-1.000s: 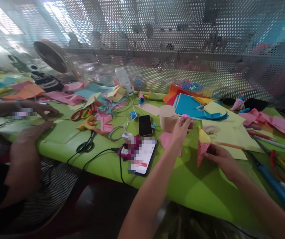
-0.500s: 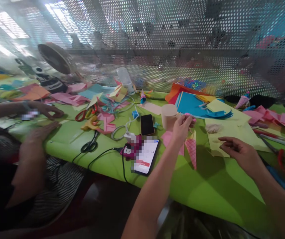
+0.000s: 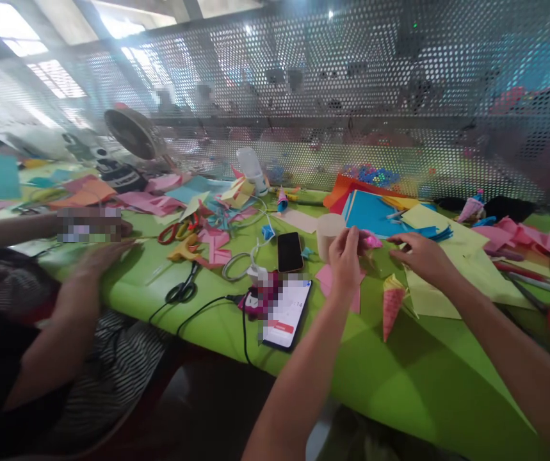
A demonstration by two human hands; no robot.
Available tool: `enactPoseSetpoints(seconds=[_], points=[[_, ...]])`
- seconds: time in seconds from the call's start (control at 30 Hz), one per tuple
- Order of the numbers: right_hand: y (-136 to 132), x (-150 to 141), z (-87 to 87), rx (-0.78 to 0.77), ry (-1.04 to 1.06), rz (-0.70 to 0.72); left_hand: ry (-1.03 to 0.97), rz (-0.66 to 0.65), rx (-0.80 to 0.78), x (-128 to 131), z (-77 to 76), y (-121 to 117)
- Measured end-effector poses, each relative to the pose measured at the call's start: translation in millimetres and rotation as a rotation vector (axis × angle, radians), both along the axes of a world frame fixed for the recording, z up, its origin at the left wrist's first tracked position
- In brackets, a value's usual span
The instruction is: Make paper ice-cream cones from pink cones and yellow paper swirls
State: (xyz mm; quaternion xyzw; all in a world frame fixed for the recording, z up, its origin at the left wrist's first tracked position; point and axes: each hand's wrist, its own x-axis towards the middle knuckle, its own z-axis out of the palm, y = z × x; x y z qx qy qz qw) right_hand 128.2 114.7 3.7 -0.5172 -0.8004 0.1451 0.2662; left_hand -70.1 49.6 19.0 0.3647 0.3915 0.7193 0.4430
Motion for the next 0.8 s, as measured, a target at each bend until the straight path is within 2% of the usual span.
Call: enactPoseSetpoints(seconds=[0.13,0.27,0.47,0.67,0.8], points=[[35.6,-36.0,-21.8,0.024,-0.078,0.010,-0.074,0.058,-0.005,-1.4,-1.8,2.0],[52.0,-53.0,-34.8,0.041,-0.168,-0.010,-0.104,0.044,0.030,0.6,-0.1,0.9],[63.5,-46.6,-28.6,0.132,-0.269,0.002,-0.126,0.022,0.061,3.6,1.4,0.0],[62.1,-66.2,-27.5,0.212,-0.347,0.228,-0.132,0.049,0.058,0.2,-0.4,2.4],[59.4,-79.0,-33.2,0.253,-0.384,0.298,-0.175,0.054,0.059,-1.0,0.3,4.2]])
